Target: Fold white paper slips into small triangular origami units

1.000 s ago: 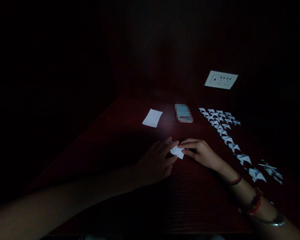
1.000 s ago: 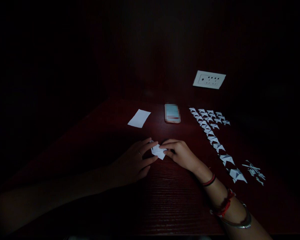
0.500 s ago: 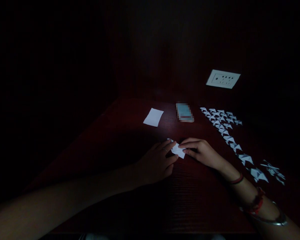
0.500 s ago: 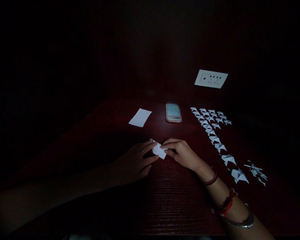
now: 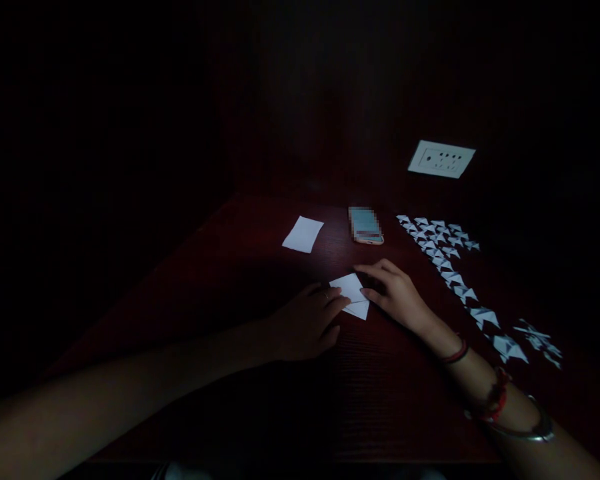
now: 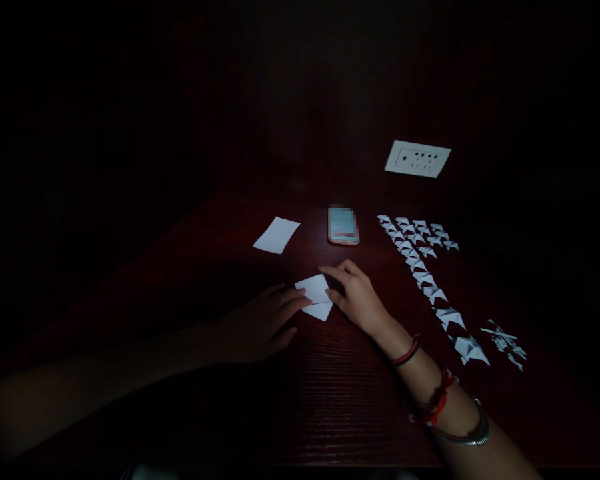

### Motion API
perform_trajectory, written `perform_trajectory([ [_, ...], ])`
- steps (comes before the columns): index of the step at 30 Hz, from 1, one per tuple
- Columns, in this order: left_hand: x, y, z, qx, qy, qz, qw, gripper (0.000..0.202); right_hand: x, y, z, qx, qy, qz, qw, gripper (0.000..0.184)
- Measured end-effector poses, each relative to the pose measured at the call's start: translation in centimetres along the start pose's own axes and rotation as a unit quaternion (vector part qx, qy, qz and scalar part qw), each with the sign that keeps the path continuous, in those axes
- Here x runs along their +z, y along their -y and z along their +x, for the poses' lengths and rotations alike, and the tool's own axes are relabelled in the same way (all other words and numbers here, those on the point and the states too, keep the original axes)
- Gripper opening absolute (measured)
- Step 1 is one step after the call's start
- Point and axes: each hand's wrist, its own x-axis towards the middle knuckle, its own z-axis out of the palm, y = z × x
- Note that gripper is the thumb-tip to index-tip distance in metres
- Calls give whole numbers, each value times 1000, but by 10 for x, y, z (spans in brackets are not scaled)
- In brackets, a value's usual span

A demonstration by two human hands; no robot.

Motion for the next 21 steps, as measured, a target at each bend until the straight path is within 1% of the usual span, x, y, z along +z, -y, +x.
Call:
perform_trajectory([
  [2,-2,-1,1,-11,-2,-8,1000,43,-4,3,-1,-55,47,13,997,21],
  [3,-2,-1,1,-17,-2,-12,1000,42,-6,5,-2,-73,78,25,994,17],
  [5,-3,-2,1,-22,3,-15,1000,39,-7,7,-2,-85,128,46,987,19],
  [6,-4,-2,1,-21,6,-15,1000,37,-8,7,-2,-82,142,53,985,21],
  [9,-5,-3,1,-13,10,-9,1000,33,-9,8,-2,-75,157,54,983,19],
  [12,-4,-3,0,-9,2,6,1000,32,-13,9,0,-85,168,53,981,16],
  [16,-3,-2,0,-8,-2,15,1000,30,-19,11,0,-90,204,80,972,20],
  [21,-1,-1,0,-4,-17,19,1000,29,-21,13,-2,-73,223,106,966,24],
])
